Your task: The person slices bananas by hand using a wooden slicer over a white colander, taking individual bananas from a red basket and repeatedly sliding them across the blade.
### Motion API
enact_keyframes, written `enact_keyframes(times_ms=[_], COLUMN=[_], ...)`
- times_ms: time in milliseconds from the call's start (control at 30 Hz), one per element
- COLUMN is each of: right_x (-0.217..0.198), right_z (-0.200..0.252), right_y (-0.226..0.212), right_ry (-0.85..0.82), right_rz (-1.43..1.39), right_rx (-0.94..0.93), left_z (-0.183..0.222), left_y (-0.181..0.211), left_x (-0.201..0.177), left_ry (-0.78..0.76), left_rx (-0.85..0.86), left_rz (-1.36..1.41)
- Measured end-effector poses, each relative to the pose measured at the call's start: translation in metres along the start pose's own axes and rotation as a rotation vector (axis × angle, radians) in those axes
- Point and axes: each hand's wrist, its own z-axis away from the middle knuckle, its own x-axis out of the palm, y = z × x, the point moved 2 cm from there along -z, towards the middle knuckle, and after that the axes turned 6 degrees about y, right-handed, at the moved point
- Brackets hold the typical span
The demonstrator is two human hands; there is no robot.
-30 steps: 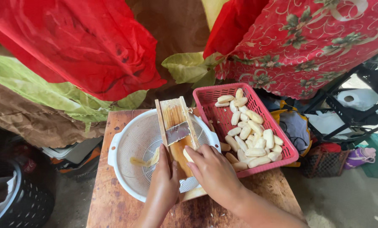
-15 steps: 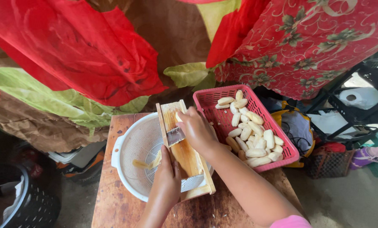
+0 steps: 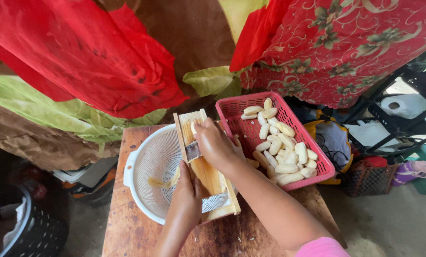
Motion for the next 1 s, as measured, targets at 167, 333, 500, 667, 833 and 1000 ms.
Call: enact_keyframes(times_ms=[167,333,500,667,833,1000], right_x=[-0.013,-0.032,-0.008,-0.004,-0.034,-0.032], right_z=[0.034,0.116,0.026,-0.001,0.103,0.102], right_y=[0.005,0.021,0.001,-0.01,0.023,0.025], right_ry=[0.103,0.014,0.061,0.127,0.141,0.102], right_rz=[0.334,0.364,0.222,0.354,0.517,0.565], right_rx=[-0.881,-0.749,-0.417,-0.774,-0.894,-0.823], left_z=[-0.002,-0.001,0.001,-0.004,-0.005,-0.001], left_y=[-0.003,-0.006,-0.003,-0.006,-0.013,-0.007], left_x=[0.001,0.0,0.004,0.004,0.005,0.005], left_ry=[0.078,0.06,0.023,0.076,0.03,0.015], left_rx=[0.111,0.145,0.055,0.099,0.095,0.044], left_rz=[0.053,0.098,0.012,0.056,0.075,0.05])
